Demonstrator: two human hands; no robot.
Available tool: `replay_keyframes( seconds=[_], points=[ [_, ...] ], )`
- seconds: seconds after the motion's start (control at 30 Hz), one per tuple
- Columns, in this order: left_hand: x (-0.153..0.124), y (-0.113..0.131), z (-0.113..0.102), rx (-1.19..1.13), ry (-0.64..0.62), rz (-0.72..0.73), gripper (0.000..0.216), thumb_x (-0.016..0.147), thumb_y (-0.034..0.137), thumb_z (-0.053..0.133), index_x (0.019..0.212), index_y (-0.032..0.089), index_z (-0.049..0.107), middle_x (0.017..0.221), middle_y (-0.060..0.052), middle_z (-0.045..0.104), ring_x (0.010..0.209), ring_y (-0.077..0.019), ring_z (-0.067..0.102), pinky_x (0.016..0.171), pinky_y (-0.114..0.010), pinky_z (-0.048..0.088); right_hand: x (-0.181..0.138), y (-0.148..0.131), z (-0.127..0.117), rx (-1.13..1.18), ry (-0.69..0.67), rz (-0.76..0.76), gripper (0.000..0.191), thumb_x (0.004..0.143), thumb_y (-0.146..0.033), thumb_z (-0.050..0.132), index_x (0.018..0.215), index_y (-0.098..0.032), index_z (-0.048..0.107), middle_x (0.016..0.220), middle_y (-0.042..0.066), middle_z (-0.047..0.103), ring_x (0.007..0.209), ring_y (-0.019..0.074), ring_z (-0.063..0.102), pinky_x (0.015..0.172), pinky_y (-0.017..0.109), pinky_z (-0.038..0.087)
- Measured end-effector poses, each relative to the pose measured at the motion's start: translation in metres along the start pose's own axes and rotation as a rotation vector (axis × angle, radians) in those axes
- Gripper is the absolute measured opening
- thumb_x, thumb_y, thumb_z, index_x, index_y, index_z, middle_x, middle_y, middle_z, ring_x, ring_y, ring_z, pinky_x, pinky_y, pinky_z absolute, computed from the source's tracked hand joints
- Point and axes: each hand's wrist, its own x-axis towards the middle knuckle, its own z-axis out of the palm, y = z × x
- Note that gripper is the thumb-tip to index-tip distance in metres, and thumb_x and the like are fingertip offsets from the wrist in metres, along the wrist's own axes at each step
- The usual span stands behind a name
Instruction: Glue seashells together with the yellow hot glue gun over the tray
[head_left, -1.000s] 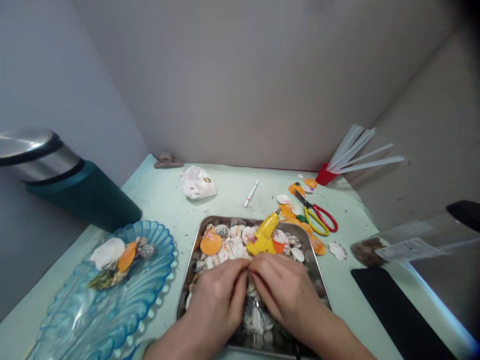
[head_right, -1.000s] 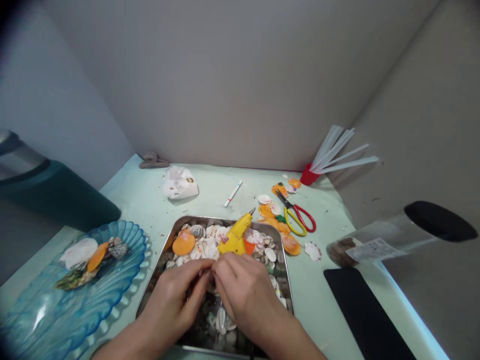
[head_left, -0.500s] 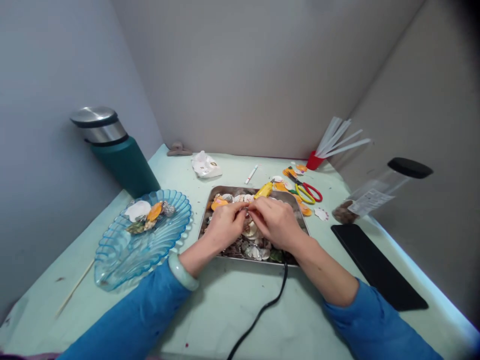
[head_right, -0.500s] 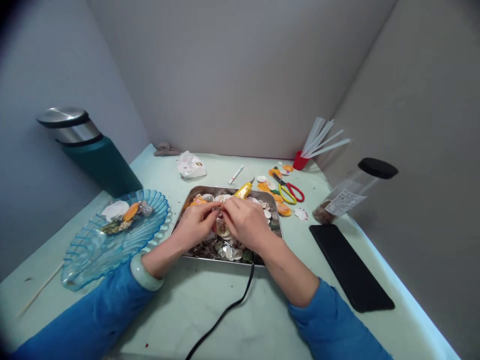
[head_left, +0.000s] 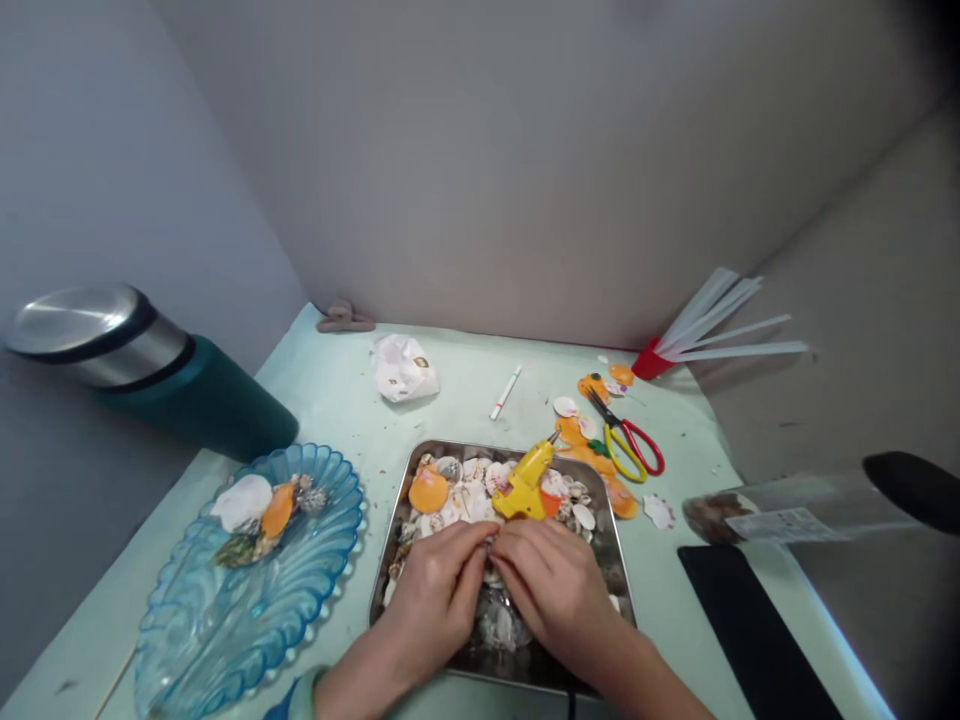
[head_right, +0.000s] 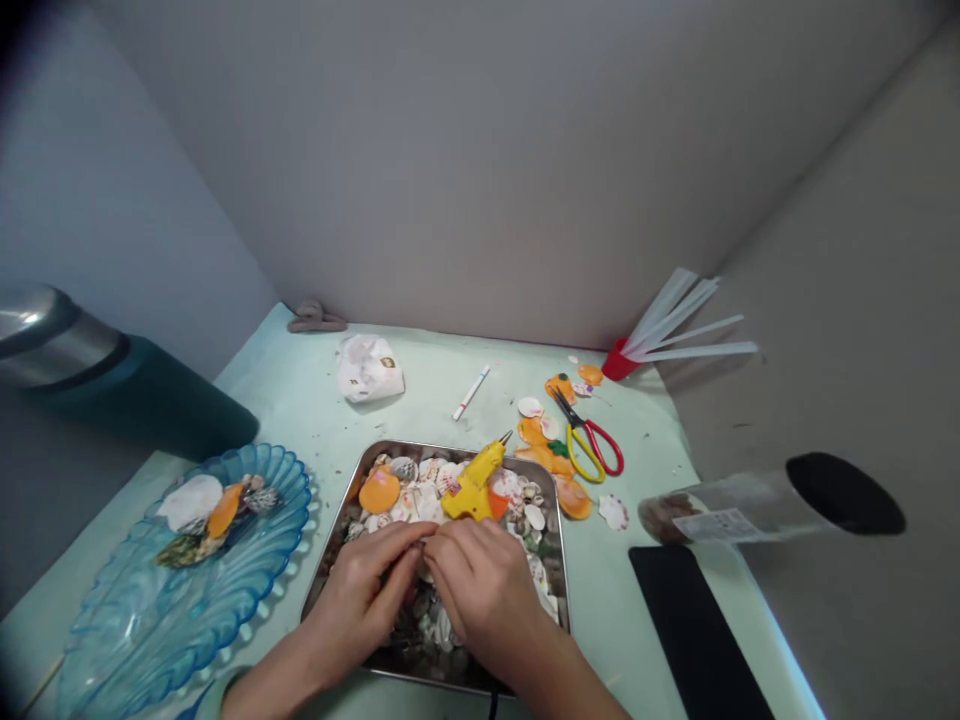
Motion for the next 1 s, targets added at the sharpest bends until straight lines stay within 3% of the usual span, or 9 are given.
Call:
replay_keyframes(
  seconds=[0.17, 0.3, 0.47, 0.53, 0.6, 0.73, 1.0],
  points=[
    [0.001, 0.019, -0.008, 0.015, 0.021, -0.172, 0.027, 0.086, 0.017, 0.043, 0.102, 0.017, 0.064, 0.096, -0.007, 0.069, 0.087, -0.0153, 0.064, 0.08, -0.025, 0.049, 0.009, -0.01, -0.009, 0.046, -0.007, 0.106, 0.014, 0.089, -0.013, 0.043, 0.086, -0.016, 0.056, 0.078, 0.005, 0.061, 0.076, 0.0166, 0.056, 0.069, 0.03, 0.041],
    [-0.014, 0.045, -0.01, 0.004, 0.049, -0.385, 0.028, 0.086, 0.02, 0.042, 0.1, 0.017, 0.066, 0.089, -0.007, 0.071, 0.079, -0.0159, 0.065, 0.074, -0.026, 0.051, 0.004, -0.031, -0.02, 0.133, -0.115, 0.226, 0.018, 0.09, -0.016, 0.038, 0.086, -0.017, 0.056, 0.08, 0.006, 0.059, 0.075, 0.0167, 0.055, 0.068, 0.03, 0.043],
    [-0.031, 0.069, -0.01, -0.046, 0.032, -0.465, 0.033, 0.086, 0.023, 0.04, 0.109, 0.016, 0.063, 0.09, -0.008, 0.07, 0.068, -0.0142, 0.063, 0.066, -0.024, 0.049, -0.009, -0.055, -0.032, 0.235, -0.146, 0.344, 0.019, 0.09, -0.014, 0.034, 0.091, -0.018, 0.053, 0.088, 0.007, 0.057, 0.081, 0.0171, 0.057, 0.071, 0.029, 0.047],
    [-0.03, 0.074, -0.015, -0.1, 0.021, -0.52, 0.034, 0.086, 0.025, 0.04, 0.108, 0.015, 0.064, 0.08, -0.007, 0.07, 0.061, -0.0135, 0.061, 0.062, -0.024, 0.048, -0.007, -0.061, -0.036, 0.243, -0.139, 0.37, 0.017, 0.09, -0.015, 0.036, 0.09, -0.018, 0.052, 0.088, 0.007, 0.056, 0.082, 0.017, 0.056, 0.072, 0.029, 0.047],
    [-0.026, 0.077, -0.023, -0.155, -0.015, -0.561, 0.034, 0.086, 0.027, 0.041, 0.106, 0.014, 0.065, 0.067, -0.005, 0.067, 0.055, -0.0138, 0.059, 0.059, -0.023, 0.047, -0.003, -0.066, -0.038, 0.228, -0.122, 0.397, 0.016, 0.091, -0.017, 0.036, 0.088, -0.019, 0.052, 0.085, 0.006, 0.056, 0.081, 0.0171, 0.056, 0.071, 0.029, 0.047],
    [-0.015, 0.075, -0.032, -0.214, -0.083, -0.608, 0.038, 0.084, 0.029, 0.042, 0.107, 0.01, 0.065, 0.061, -0.005, 0.064, 0.05, -0.0139, 0.056, 0.057, -0.025, 0.045, 0.007, -0.07, -0.037, 0.198, -0.105, 0.448, 0.017, 0.092, -0.018, 0.035, 0.087, -0.018, 0.052, 0.086, 0.006, 0.055, 0.081, 0.0167, 0.056, 0.07, 0.028, 0.047],
    [-0.011, 0.062, -0.013, -0.321, -0.051, -0.671, 0.041, 0.084, 0.034, 0.043, 0.11, 0.01, 0.064, 0.054, -0.002, 0.061, 0.049, -0.0142, 0.054, 0.057, -0.025, 0.043, 0.005, -0.056, -0.037, 0.147, -0.137, 0.459, 0.018, 0.092, -0.018, 0.035, 0.085, -0.018, 0.052, 0.084, 0.006, 0.056, 0.078, 0.0156, 0.056, 0.068, 0.027, 0.046]
  ],
)
